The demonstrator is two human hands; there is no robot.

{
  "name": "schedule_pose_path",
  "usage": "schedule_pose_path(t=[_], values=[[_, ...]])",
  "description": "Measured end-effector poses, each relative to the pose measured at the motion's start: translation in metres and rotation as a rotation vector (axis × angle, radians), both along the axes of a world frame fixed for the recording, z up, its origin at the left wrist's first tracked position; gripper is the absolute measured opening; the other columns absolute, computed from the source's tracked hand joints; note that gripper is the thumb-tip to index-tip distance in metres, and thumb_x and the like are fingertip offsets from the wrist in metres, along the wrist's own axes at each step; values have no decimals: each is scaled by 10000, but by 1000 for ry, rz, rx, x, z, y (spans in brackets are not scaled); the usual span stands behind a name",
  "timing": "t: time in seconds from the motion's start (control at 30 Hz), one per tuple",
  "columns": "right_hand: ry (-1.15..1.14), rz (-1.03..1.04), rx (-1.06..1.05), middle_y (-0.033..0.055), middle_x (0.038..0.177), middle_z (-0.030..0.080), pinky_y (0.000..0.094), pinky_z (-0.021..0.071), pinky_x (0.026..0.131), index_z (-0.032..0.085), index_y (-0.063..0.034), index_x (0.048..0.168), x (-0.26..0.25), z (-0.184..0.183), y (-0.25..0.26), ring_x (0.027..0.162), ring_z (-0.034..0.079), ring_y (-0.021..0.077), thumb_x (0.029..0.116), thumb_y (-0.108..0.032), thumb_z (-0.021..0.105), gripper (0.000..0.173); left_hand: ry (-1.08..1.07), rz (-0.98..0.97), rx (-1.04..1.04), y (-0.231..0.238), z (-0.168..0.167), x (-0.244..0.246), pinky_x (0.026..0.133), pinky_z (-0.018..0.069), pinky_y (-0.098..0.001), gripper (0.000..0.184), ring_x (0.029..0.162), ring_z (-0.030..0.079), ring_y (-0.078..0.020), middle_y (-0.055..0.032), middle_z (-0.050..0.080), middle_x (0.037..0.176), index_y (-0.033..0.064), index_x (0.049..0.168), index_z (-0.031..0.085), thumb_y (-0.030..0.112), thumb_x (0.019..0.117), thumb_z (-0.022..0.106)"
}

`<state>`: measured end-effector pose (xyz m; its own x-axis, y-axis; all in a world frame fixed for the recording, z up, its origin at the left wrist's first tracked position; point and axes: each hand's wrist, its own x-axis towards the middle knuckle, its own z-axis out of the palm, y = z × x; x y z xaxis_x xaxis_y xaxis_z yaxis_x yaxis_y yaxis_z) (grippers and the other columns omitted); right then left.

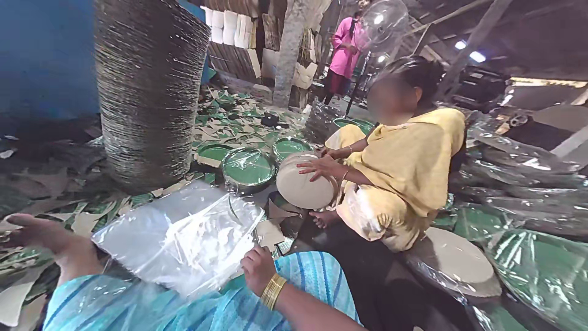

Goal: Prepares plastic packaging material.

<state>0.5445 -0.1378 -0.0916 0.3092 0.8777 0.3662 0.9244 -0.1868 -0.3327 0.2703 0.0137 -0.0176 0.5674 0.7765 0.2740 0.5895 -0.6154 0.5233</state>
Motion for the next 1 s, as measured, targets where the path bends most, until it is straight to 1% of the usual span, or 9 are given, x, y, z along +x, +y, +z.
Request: schedule_pose_path(t=[0.13, 0.23, 0.3, 0.5, 0.63, 0.73, 0.83, 0.9, 1.0], values=[[33, -25, 183, 176, 1028, 757, 542, 560, 930, 789, -4, 959, 5, -1, 0, 1052, 717, 366, 861, -23, 686, 143, -104, -8, 87, -1, 18, 10, 878, 558, -547, 241, 1037, 716, -385, -183, 751, 1080, 19, 1036, 765, 78, 804, 787], [87, -63, 158, 232, 1072, 730, 491, 602, 877, 775, 39, 1014, 6, 9, -3, 1022, 720, 382, 886, 18, 660, 174, -92, -77, 80, -15, -14, -15, 957, 537, -566, 211, 1110, 692, -417, -248, 719, 1159, -46, 1112, 736, 29, 965, 604], [51, -103, 126, 245, 1079, 727, 496, 603, 870, 772, 41, 1015, 7, 10, -3, 1022, 721, 389, 897, -1, 654, 173, -45, -73, 94, -28, -24, -32, 964, 510, -652, 238, 1124, 667, -496, -303, 692, 1186, -76, 1133, 725, -5, 982, 556], [83, -156, -36, 282, 1187, 696, 578, 520, 992, 753, 64, 1062, 21, 18, -5, 1148, 660, 455, 933, 32, 585, 214, -30, -28, 113, -28, -13, -41, 940, 540, -603, 271, 1089, 702, -429, -236, 721, 1182, -17, 1168, 744, -18, 956, 576], [167, -218, -403, 239, 1271, 679, 622, 446, 1034, 754, 12, 1143, 26, 32, -1, 1232, 605, 442, 941, 44, 574, 274, -80, -25, 69, -35, -20, -38, 906, 572, -543, 245, 998, 738, -370, -204, 748, 1111, -19, 1136, 750, -1, 960, 580], [171, -175, -651, 219, 1291, 670, 654, 380, 1048, 760, -5, 1098, 29, 33, 4, 1279, 560, 440, 949, -10, 581, 233, -86, -27, 65, -44, -27, -34, 903, 573, -531, 225, 989, 740, -371, -201, 757, 1059, -30, 1073, 754, -15, 947, 569], [118, -69, -228, 250, 1332, 655, 640, 419, 1061, 758, 52, 974, 22, 23, -5, 1269, 592, 458, 924, -30, 601, 185, -35, -84, 62, -53, -32, -33, 947, 545, -566, 247, 1045, 712, -399, -201, 753, 1058, -19, 1018, 769, -79, 922, 549], [8, 6, 239, 248, 1192, 720, 597, 514, 978, 754, 41, 877, 11, 12, -6, 1133, 679, 448, 845, -54, 639, 153, -61, -131, 92, -55, -41, -28, 924, 542, -607, 247, 1036, 703, -434, -219, 747, 1059, -26, 976, 773, -110, 863, 570], [-78, 172, 391, 183, 1213, 728, 533, 559, 917, 752, 12, 1083, -21, 6, -3, 1070, 717, 349, 775, -115, 701, 337, -48, -253, 40, -53, -51, -28, 981, 484, -665, 276, 1116, 657, -509, -264, 711, 1186, -56, 992, 768, -119, 877, 525]])
